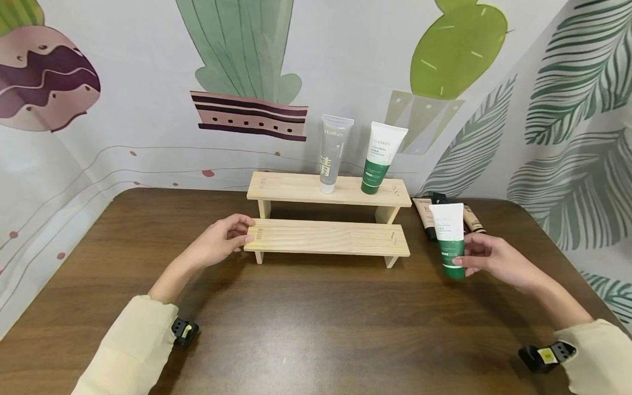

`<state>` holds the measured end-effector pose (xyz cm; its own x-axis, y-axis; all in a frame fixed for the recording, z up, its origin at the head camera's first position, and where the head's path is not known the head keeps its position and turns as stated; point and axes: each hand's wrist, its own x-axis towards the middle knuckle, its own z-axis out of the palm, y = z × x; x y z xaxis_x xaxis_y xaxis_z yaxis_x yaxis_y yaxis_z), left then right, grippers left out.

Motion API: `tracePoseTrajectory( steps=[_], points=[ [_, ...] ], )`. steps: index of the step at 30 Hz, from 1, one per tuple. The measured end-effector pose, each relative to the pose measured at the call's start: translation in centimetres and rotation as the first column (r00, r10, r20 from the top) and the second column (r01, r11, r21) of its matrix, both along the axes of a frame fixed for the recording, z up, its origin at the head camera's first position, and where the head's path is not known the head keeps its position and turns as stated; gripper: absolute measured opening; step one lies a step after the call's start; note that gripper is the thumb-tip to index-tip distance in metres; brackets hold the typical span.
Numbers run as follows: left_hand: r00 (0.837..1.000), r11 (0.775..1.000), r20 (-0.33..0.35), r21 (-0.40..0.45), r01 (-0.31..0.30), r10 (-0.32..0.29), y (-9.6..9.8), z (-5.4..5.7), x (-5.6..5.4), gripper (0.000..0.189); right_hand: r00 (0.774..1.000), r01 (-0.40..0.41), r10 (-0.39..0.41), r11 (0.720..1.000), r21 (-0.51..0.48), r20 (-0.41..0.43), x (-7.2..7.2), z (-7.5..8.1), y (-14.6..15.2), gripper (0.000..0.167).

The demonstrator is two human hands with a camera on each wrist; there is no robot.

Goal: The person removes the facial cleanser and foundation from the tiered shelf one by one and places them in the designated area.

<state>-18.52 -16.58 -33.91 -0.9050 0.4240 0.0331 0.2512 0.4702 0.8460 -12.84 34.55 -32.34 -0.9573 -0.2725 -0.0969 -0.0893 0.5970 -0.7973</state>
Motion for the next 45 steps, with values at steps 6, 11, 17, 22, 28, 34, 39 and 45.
tracePoseTrajectory(
  steps=[6, 11, 17, 22, 28, 34, 39, 45],
  points=[
    [1.0, 1.0, -0.001, -0.003, 0.002, -0.002, -0.1, -0.1, 0.0, 0.026, 0.998, -0.039, 0.039, 0.999, -0.003, 0.041, 0.9, -0.8, 0.5, 0.031],
    [1.0, 1.0, -0.009, 0.005, 0.011, -0.011, -0.1, -0.1, 0.0, 0.026, 0.995, -0.05, 0.051, 0.999, -0.016, 0.089, 1.4, -1.0, 0.8, 0.03],
    [1.0, 1.0, -0.001, -0.011, -0.002, 0.002, -0.2, -0.3, -0.1, 0.025, 0.984, -0.031, 0.037, 0.999, -0.034, 0.172, 1.8, -1.2, 1.1, 0.032],
    [1.0, 1.0, 0.003, -0.014, -0.008, 0.009, -0.3, -0.4, -0.2, 0.025, 0.979, -0.025, 0.038, 0.997, -0.069, 0.198, 2.0, -1.4, 1.4, 0.032],
    [1.0, 1.0, 0.001, -0.009, -0.008, 0.008, -0.3, -0.4, -0.2, 0.025, 0.98, -0.036, 0.056, 0.993, -0.111, 0.189, 2.2, -1.6, 1.6, 0.03],
    [1.0, 1.0, 0.007, 0.0, -0.009, 0.009, -0.3, -0.4, -0.2, 0.025, 0.98, -0.001, 0.015, 0.998, -0.069, 0.199, 2.3, -1.6, 1.6, 0.037],
    [1.0, 1.0, 0.012, 0.007, -0.003, 0.003, -0.2, -0.5, -0.3, 0.025, 0.98, 0.032, -0.028, 0.999, -0.021, 0.195, 2.4, -1.8, 1.6, 0.042],
    [1.0, 1.0, 0.007, 0.006, 0.004, -0.004, -0.2, -0.6, -0.4, 0.024, 0.974, 0.058, -0.055, 0.998, -0.009, 0.221, 2.5, -2.0, 1.8, 0.046]
  ],
)
